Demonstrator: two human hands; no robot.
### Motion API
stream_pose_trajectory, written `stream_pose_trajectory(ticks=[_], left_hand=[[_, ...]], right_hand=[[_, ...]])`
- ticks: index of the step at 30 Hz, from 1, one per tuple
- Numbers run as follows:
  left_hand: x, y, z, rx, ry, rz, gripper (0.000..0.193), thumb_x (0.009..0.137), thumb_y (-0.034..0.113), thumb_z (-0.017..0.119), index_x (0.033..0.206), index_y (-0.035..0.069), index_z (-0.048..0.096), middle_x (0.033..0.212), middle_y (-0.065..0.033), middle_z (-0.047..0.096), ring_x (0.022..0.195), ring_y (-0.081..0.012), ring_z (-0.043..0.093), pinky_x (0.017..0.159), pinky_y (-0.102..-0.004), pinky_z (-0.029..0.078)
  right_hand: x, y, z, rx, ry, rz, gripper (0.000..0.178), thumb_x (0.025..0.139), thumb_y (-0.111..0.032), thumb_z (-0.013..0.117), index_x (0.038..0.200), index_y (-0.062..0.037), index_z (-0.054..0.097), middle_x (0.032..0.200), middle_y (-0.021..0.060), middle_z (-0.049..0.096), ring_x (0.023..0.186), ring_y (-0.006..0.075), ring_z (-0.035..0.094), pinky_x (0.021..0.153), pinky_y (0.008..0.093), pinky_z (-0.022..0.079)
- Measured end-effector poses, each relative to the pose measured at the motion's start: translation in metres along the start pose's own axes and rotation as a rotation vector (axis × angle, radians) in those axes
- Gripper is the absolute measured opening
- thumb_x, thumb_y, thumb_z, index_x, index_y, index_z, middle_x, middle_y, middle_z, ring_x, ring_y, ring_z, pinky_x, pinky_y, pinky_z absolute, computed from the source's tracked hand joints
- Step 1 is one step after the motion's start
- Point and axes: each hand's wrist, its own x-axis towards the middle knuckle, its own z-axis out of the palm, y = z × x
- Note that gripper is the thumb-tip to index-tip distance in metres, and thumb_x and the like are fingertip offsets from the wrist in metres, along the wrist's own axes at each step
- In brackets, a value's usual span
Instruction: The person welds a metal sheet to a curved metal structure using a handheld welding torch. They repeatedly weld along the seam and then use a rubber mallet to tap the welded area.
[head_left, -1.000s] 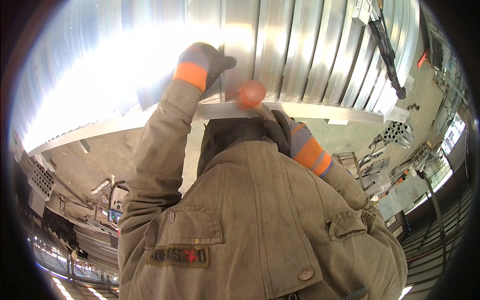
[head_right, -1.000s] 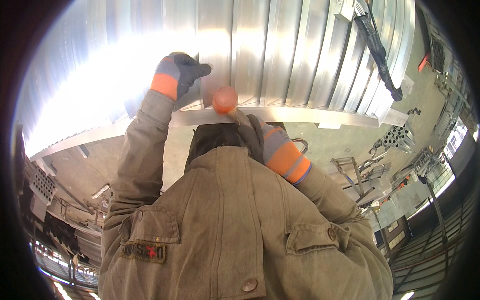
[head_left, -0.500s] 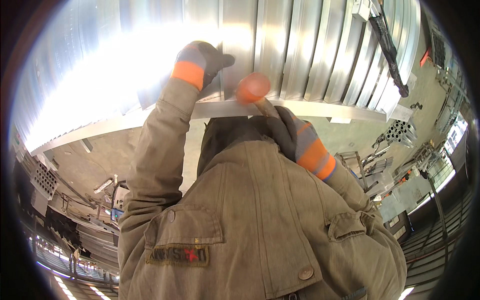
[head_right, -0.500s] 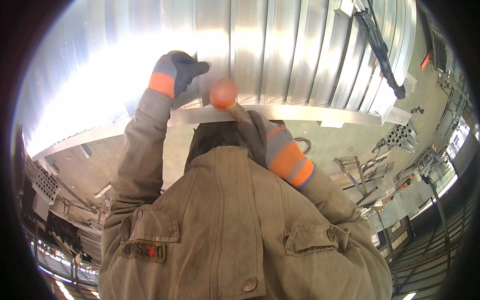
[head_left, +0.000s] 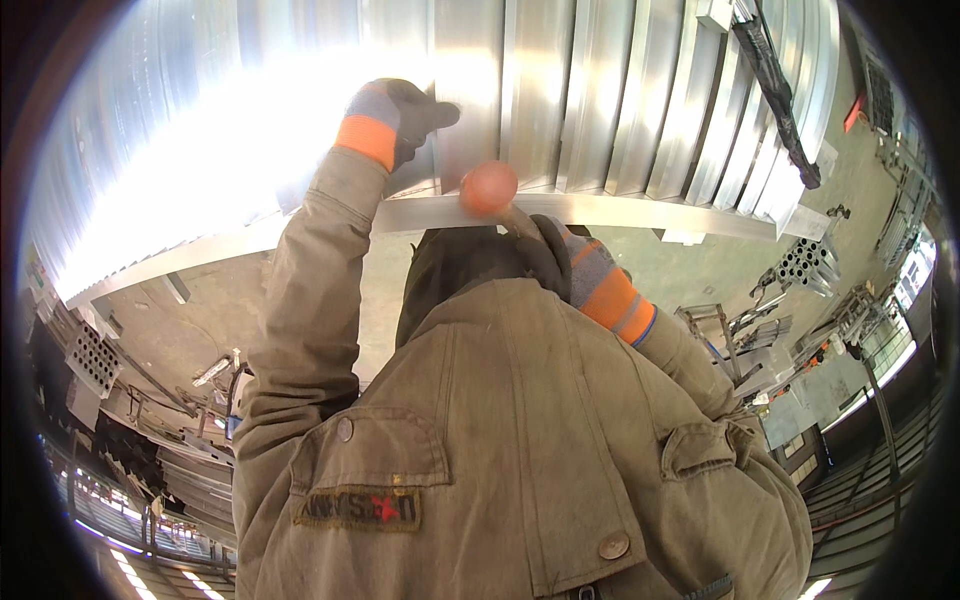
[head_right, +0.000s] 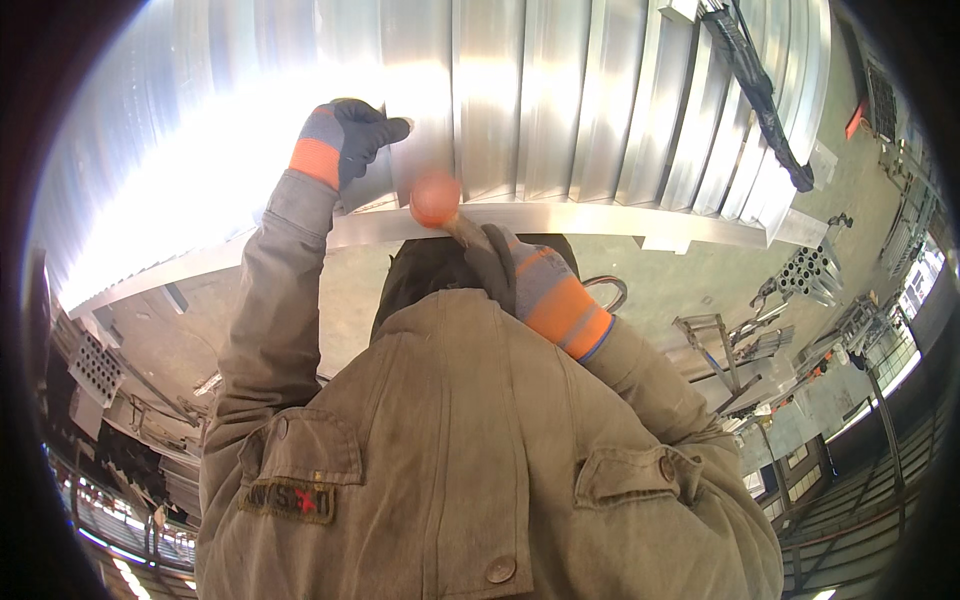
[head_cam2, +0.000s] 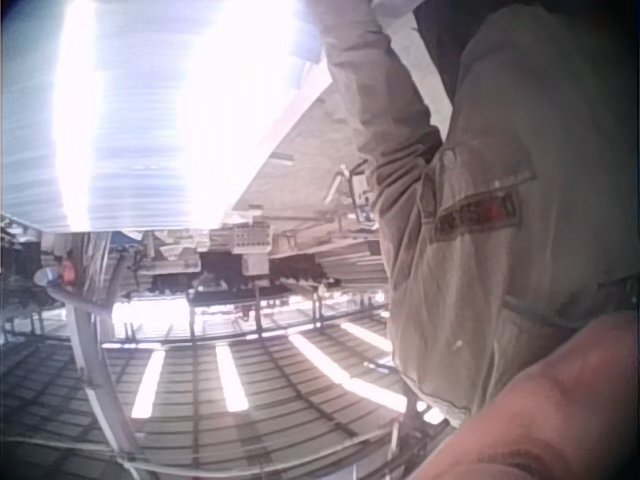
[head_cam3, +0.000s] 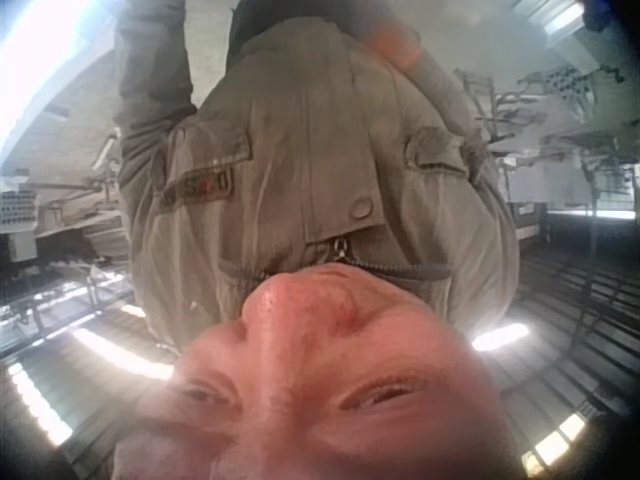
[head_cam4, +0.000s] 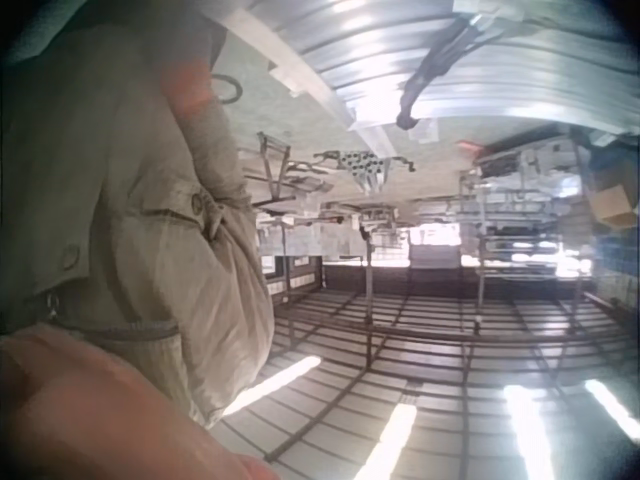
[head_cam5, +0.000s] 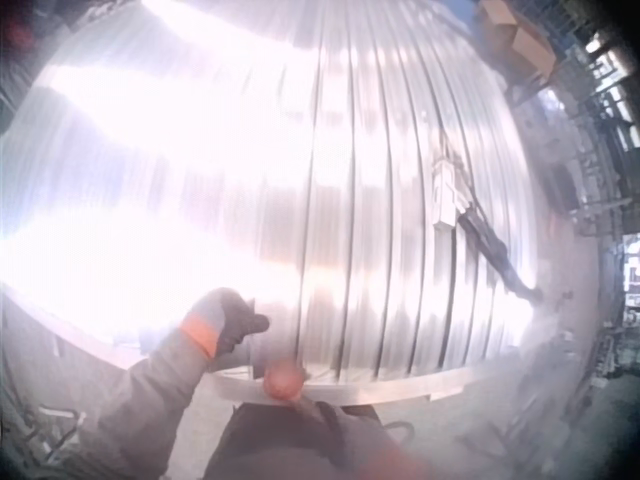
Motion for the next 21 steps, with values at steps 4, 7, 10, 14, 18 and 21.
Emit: stream_pose_trajectory(ticks=[4, 7, 10, 14, 18, 21], left_hand=[[0.004, -0.001, 0.0, 0.052, -0.023, -0.033, 0.057, 0.09, 0.054, 0.081, 0.106, -0.001, 0.079, 0.085, -0.0093, 0.074, 0.066, -0.0227, 0.068, 0.062, -0.0394, 0.059], [0.008, -0.003, -0.002, 0.04, -0.026, 0.019, 0.058, 0.09, 0.056, 0.08, 0.105, 0.0, 0.079, 0.085, -0.0095, 0.075, 0.064, -0.0218, 0.067, 0.063, -0.0414, 0.058], [0.007, -0.001, -0.002, 0.133, -0.016, -0.035, 0.058, 0.09, 0.057, 0.08, 0.104, 0.0, 0.078, 0.082, -0.0093, 0.074, 0.063, -0.0208, 0.066, 0.064, -0.0432, 0.057], [-0.004, 0.013, -0.003, 0.184, 0.04, -0.09, 0.059, 0.089, 0.057, 0.08, 0.106, 0.001, 0.08, 0.079, -0.0086, 0.074, 0.063, -0.0208, 0.067, 0.065, -0.041, 0.057], [-0.022, 0.032, 0.005, -0.046, 0.09, 0.088, 0.062, 0.088, 0.058, 0.081, 0.118, 0.004, 0.082, 0.083, -0.0092, 0.076, 0.069, -0.0227, 0.071, 0.07, -0.0386, 0.059], [-0.011, 0.057, 0.032, 0.084, 0.052, 0.051, 0.066, 0.087, 0.057, 0.083, 0.129, 0.007, 0.081, 0.101, -0.0127, 0.083, 0.093, -0.0296, 0.078, 0.088, -0.0405, 0.061]], right_hand=[[-0.003, 0.011, 0.003, -0.069, 0.093, -0.121, 0.044, 0.108, -0.03, 0.064, 0.144, -0.004, 0.059, 0.103, 0.0262, 0.074, 0.097, 0.0478, 0.073, 0.082, 0.052, 0.057], [0.0, 0.012, -0.002, -0.005, -0.001, -0.088, 0.049, 0.102, -0.023, 0.07, 0.145, -0.0012, 0.059, 0.114, 0.0243, 0.073, 0.104, 0.0439, 0.073, 0.087, 0.0483, 0.058], [0.002, 0.007, -0.01, 0.009, -0.017, -0.017, 0.046, 0.105, -0.023, 0.068, 0.144, 0.0002, 0.06, 0.115, 0.0251, 0.072, 0.1, 0.0451, 0.073, 0.085, 0.0494, 0.058], [-0.02, 0.004, -0.036, -0.069, 0.193, -0.174, 0.035, 0.11, -0.02, 0.063, 0.138, 0.0015, 0.061, 0.11, 0.0275, 0.07, 0.093, 0.0464, 0.071, 0.079, 0.0504, 0.058], [-0.03, 0.017, -0.059, -0.274, 0.26, -0.24, 0.03, 0.109, -0.01, 0.06, 0.136, 0.0044, 0.061, 0.112, 0.0207, 0.068, 0.08, 0.0282, 0.069, 0.066, 0.0409, 0.056], [-0.03, 0.023, -0.063, -0.246, 0.229, -0.217, 0.03, 0.105, -0.002, 0.061, 0.135, 0.0056, 0.06, 0.116, 0.0197, 0.066, 0.075, 0.0235, 0.068, 0.061, 0.0384, 0.056]])
